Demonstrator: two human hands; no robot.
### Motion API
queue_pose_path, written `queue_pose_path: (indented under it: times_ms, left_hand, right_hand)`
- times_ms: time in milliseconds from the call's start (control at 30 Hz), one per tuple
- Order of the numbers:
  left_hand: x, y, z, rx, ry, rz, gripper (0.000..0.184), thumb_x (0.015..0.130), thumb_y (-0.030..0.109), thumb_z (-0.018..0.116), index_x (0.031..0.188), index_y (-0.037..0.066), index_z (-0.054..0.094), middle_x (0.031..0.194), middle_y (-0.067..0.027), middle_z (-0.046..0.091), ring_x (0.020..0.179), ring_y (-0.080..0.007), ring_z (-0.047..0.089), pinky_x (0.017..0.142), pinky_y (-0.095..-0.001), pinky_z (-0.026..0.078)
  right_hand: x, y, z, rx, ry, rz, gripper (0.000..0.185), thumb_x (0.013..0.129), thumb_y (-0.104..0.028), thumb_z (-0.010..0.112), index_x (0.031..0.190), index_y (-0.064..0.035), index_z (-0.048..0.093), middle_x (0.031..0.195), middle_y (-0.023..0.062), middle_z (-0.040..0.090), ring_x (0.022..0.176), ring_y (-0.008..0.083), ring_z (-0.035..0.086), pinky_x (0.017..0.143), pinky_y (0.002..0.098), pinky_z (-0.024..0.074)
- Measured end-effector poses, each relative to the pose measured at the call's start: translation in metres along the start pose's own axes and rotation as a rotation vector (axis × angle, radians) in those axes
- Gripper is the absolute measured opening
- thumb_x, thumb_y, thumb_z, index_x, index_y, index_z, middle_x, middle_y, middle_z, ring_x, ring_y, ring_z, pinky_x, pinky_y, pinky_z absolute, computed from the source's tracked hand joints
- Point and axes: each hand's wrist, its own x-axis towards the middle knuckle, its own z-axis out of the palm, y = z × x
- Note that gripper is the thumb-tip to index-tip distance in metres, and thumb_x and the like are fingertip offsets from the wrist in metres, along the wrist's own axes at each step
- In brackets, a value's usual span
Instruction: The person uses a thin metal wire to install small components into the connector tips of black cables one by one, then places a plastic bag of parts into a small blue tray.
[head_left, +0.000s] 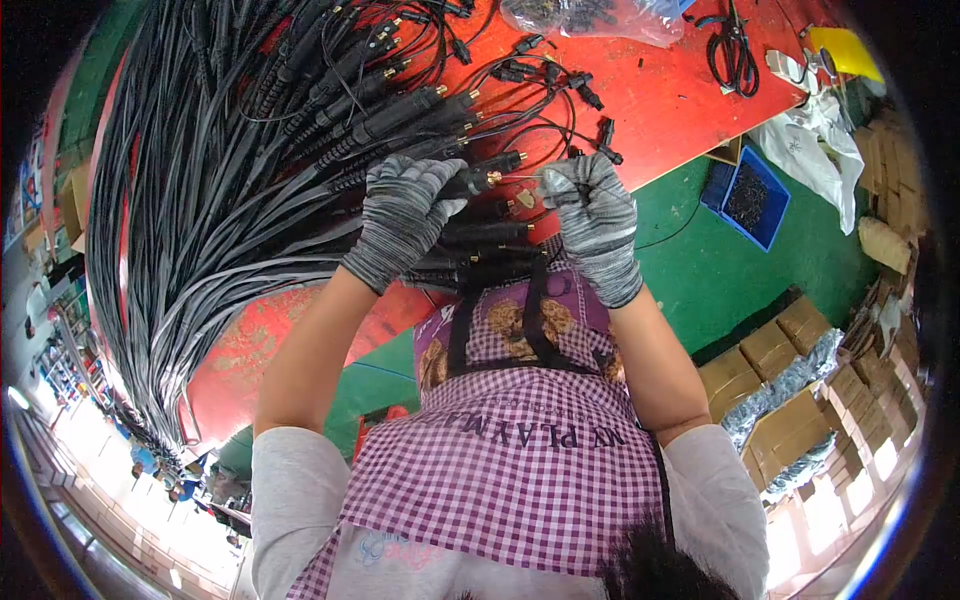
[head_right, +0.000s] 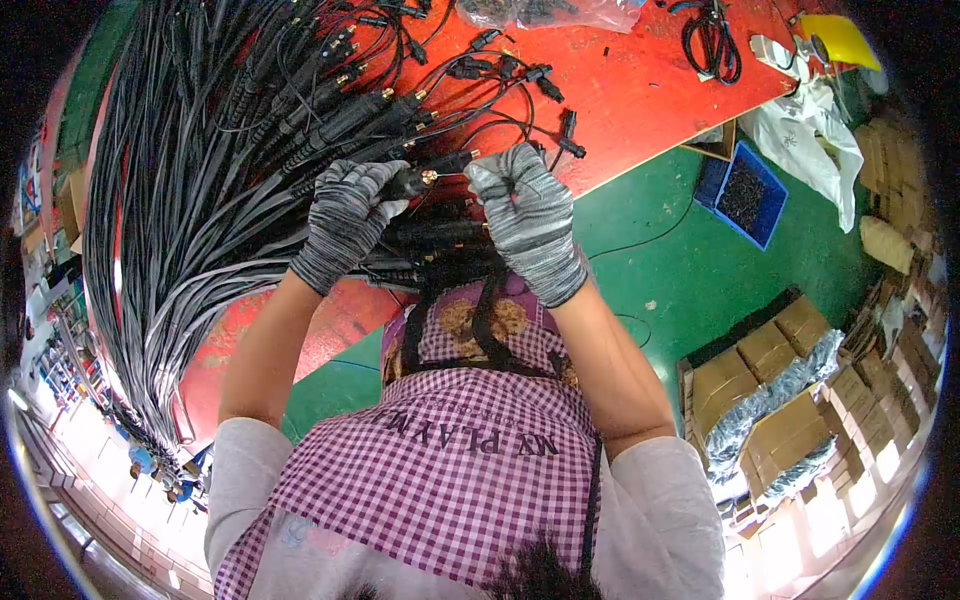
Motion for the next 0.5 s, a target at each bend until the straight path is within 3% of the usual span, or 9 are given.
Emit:
queue_pose_path:
  times_ms: [167,267,300,400,433,500]
  left_hand:
    - [0.002,0.001,0.000,0.011,0.022,0.019,0.041,0.067,0.026,0.064,0.105,0.013,0.056,0.093,-0.0038,0.058,0.088,-0.0239,0.050,0.083,-0.0372,0.034]
    - [-0.001,0.002,-0.003,0.039,0.059,0.060,0.041,0.066,0.023,0.066,0.105,0.013,0.056,0.091,-0.0043,0.059,0.085,-0.0237,0.052,0.081,-0.0363,0.037]
    - [-0.001,0.002,-0.002,0.051,0.064,0.075,0.041,0.066,0.023,0.065,0.105,0.013,0.056,0.092,-0.0044,0.059,0.085,-0.0237,0.052,0.082,-0.0365,0.037]
    - [0.001,0.003,0.000,0.064,0.037,0.049,0.042,0.067,0.025,0.065,0.106,0.014,0.056,0.095,-0.0049,0.059,0.087,-0.0239,0.052,0.083,-0.0373,0.036]
    - [0.001,0.002,0.000,0.062,0.039,0.036,0.042,0.067,0.025,0.065,0.106,0.014,0.056,0.095,-0.0049,0.058,0.087,-0.0240,0.052,0.083,-0.0373,0.036]
    - [0.002,0.003,-0.001,0.073,0.028,0.018,0.043,0.067,0.027,0.065,0.107,0.014,0.056,0.097,-0.0045,0.058,0.088,-0.0243,0.051,0.083,-0.0370,0.036]
  right_hand:
    - [0.014,-0.009,-0.007,-0.118,-0.190,-0.072,0.013,0.081,-0.004,0.056,0.073,-0.0021,0.046,0.066,0.0057,0.054,0.061,0.0111,0.051,0.059,0.0254,0.0441]
    - [0.016,0.003,0.002,0.091,-0.207,-0.125,0.014,0.079,-0.003,0.058,0.073,-0.0021,0.046,0.065,0.0051,0.052,0.063,0.0121,0.051,0.059,0.0261,0.0437]
    - [0.015,0.012,0.007,-0.210,-0.245,-0.251,0.015,0.076,0.000,0.060,0.070,-0.0032,0.046,0.066,0.0042,0.052,0.066,0.0139,0.052,0.061,0.0262,0.0439]
    - [0.020,0.026,0.022,-0.125,-0.238,-0.129,0.013,0.072,0.000,0.062,0.071,-0.0050,0.050,0.066,0.0036,0.052,0.065,0.0162,0.053,0.060,0.0261,0.0441]
    - [0.024,0.026,0.019,-0.425,-0.255,-0.350,0.010,0.072,-0.001,0.064,0.075,-0.0057,0.056,0.069,0.0016,0.056,0.064,0.0130,0.054,0.060,0.0235,0.0442]
    - [0.017,0.010,0.012,-0.011,-0.199,0.045,0.010,0.073,-0.002,0.064,0.081,-0.0046,0.059,0.073,0.0008,0.058,0.065,0.0103,0.054,0.060,0.0219,0.0445]
